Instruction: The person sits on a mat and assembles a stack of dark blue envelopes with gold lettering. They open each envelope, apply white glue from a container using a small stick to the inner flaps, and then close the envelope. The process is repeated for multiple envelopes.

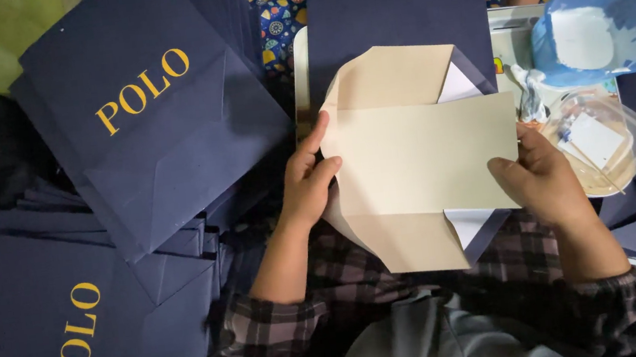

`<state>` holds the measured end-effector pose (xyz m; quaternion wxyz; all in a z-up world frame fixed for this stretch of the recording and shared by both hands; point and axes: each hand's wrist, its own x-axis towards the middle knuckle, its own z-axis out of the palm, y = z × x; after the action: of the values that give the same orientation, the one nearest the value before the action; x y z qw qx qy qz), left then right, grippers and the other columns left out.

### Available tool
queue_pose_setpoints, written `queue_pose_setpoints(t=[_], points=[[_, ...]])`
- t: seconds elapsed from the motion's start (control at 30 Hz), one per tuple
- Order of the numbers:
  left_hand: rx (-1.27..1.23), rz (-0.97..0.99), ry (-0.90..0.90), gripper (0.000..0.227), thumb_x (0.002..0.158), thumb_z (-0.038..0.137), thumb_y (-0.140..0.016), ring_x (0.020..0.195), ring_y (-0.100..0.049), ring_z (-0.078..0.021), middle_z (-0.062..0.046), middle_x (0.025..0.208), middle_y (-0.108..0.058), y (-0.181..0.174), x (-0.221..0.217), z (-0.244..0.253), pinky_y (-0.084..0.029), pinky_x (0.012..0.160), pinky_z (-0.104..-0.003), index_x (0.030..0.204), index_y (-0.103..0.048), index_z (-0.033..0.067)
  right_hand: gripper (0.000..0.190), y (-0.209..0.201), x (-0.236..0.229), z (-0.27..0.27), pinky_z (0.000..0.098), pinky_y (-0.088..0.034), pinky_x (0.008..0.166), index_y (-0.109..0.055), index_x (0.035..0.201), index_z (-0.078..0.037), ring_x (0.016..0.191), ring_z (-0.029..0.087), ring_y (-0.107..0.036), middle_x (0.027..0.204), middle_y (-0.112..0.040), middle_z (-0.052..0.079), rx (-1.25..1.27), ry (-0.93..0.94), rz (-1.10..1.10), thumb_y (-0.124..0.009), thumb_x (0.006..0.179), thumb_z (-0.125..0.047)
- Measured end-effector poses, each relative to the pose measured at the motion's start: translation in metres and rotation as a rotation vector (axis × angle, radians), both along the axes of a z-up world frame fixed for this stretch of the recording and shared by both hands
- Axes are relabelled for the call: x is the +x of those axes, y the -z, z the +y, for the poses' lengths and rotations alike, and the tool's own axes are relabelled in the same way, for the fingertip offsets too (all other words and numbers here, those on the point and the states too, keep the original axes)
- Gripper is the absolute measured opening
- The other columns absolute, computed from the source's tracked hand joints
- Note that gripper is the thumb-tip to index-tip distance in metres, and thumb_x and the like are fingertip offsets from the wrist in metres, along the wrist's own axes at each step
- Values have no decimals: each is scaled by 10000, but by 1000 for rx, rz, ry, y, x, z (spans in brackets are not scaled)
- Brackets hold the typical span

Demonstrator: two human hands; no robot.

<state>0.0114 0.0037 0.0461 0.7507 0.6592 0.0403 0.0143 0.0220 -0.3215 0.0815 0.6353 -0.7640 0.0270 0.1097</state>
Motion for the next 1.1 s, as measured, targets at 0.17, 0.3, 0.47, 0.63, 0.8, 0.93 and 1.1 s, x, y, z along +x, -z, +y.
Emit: queue_pose_setpoints(t=[0.17,0.3,0.47,0.63,0.8,0.93,1.1], points=[[110,-105,-4,669,867,107,-609,1437,-446,-151,-102,1562,-495,12,5,-8,-331,1203,-311,1520,-462,98,551,11,4,-6,316,-492,847,-500,1472,-56,1019,177,-622,1214,-661,91,31,-31,13,-503,926,18],[155,-95,1,654,890,105,-600,1471,-417,-152,-84,1585,-468,-2,2,-9,-325,1209,-300,1526,-450,107,568,3,4,-5,299,-482,907,-524,1475,-66,1057,160,-625,1249,-676,72,-146,4,42,-545,909,-26],[224,-179,-4,646,899,101,-616,1530,-335,-231,-134,1626,-397,4,2,-11,-232,1272,-383,1523,-451,103,544,-3,1,5,308,-509,870,-548,1432,-51,1044,164,-635,1230,-678,78,-56,-17,-1,-504,893,12],[289,-206,-4,668,897,93,-618,1510,-382,-230,-153,1607,-424,6,-1,-16,-289,1258,-364,1535,-419,86,543,0,0,6,311,-497,917,-532,1435,-35,1089,172,-623,1268,-667,90,-98,21,-17,-520,893,5],[427,-280,-18,659,936,128,-624,1531,-367,-274,-162,1615,-416,28,3,-21,-321,1258,-413,1555,-398,124,541,4,-2,9,311,-513,890,-532,1460,-37,1045,176,-645,1256,-686,107,-55,93,50,-535,920,-10],[804,-389,-54,726,846,161,-609,1490,-418,-352,-201,1601,-425,46,12,-37,-280,1220,-534,1537,-406,62,518,-7,-5,18,350,-521,914,-525,1454,-51,1096,205,-635,1292,-661,105,45,99,49,-511,937,-15],[968,-322,4,755,855,236,-603,1506,-350,-403,-247,1625,-351,36,10,-46,-217,1208,-633,1538,-381,3,375,15,-2,7,348,-505,1055,-613,1341,-82,1200,189,-639,1303,-684,86,180,185,145,-563,988,-199]])
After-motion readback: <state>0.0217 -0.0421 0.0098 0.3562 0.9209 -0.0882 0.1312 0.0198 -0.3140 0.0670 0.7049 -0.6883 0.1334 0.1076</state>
